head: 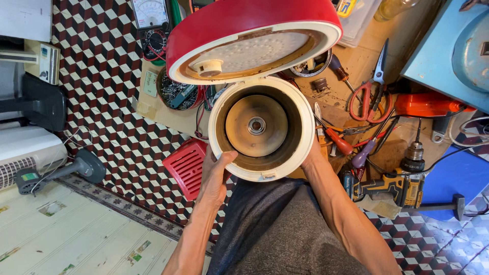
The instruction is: The person uses a screwdriver to manipulate a central component inside a disassembled red and white appliance, likely a rice cooker. They repeatedly pry and adjust the inner metal part while holding the appliance body steady.
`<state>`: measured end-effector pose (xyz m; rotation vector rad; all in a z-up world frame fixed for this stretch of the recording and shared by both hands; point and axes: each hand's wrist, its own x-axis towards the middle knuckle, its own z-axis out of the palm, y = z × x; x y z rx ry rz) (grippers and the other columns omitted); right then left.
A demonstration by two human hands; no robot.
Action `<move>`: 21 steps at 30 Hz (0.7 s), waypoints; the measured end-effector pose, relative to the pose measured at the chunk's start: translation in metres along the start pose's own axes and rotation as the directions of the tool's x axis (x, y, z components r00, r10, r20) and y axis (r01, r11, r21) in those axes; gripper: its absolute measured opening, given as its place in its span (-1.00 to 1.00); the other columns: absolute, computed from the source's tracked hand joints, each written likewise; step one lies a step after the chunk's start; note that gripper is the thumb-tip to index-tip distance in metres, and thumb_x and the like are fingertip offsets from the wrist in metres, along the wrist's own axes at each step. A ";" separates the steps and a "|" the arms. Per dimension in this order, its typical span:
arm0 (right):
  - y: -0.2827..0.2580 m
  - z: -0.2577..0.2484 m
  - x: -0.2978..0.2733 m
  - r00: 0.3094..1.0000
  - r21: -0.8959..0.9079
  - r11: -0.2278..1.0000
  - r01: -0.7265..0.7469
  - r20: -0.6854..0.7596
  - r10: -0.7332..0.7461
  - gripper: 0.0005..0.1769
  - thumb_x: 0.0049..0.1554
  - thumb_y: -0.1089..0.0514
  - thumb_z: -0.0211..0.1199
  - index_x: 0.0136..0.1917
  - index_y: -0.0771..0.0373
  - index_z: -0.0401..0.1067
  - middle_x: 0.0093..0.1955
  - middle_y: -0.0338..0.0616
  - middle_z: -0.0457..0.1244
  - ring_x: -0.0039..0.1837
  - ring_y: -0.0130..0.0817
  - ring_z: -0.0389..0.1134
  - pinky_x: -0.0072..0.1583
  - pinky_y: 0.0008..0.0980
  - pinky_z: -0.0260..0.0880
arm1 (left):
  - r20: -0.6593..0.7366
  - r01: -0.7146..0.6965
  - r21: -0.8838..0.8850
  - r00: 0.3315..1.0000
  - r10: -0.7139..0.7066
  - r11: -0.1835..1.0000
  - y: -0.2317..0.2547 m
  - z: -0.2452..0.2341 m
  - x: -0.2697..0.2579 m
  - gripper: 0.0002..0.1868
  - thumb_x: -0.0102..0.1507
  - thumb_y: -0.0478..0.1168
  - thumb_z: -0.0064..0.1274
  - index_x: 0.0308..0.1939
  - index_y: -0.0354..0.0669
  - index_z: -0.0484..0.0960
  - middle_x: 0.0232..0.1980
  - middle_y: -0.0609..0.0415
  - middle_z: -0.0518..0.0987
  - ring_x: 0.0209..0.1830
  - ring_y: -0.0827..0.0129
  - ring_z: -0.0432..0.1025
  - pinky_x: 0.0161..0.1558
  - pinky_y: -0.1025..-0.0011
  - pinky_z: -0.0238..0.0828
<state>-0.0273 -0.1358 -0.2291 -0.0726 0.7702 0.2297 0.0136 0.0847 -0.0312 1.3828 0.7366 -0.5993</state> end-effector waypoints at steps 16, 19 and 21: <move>-0.022 0.033 -0.030 0.990 -0.271 0.959 0.083 -0.088 -0.111 -0.30 0.32 -0.25 -0.11 0.48 0.30 0.27 0.44 0.03 0.25 0.38 -0.14 0.31 0.38 -0.13 0.31 | -0.019 -0.047 -0.072 0.999 0.046 0.996 -0.018 -0.001 0.011 -0.13 0.05 -0.19 0.27 0.41 -0.25 0.27 0.20 -0.10 0.50 0.23 0.23 0.43 0.30 0.27 0.35; -0.036 0.057 -0.050 0.953 -0.568 0.801 0.189 -0.092 -0.290 -0.17 0.32 -0.37 -0.21 0.52 0.33 0.18 0.54 0.06 0.18 0.53 -0.15 0.21 0.49 -0.18 0.12 | -0.045 -0.027 -0.057 0.999 0.025 0.998 -0.028 -0.005 0.018 -0.10 0.04 -0.17 0.28 0.43 -0.23 0.25 0.20 -0.10 0.50 0.21 0.22 0.43 0.29 0.25 0.37; -0.039 0.073 -0.060 0.932 -0.745 0.638 0.194 -0.063 -0.358 -0.19 0.32 -0.35 -0.16 0.52 0.33 0.18 0.54 0.05 0.18 0.54 -0.20 0.19 0.50 -0.24 0.07 | -0.058 -0.009 -0.031 0.998 0.007 0.999 -0.033 -0.007 0.025 -0.06 0.03 -0.16 0.27 0.45 -0.18 0.21 0.22 -0.09 0.50 0.23 0.24 0.43 0.30 0.26 0.35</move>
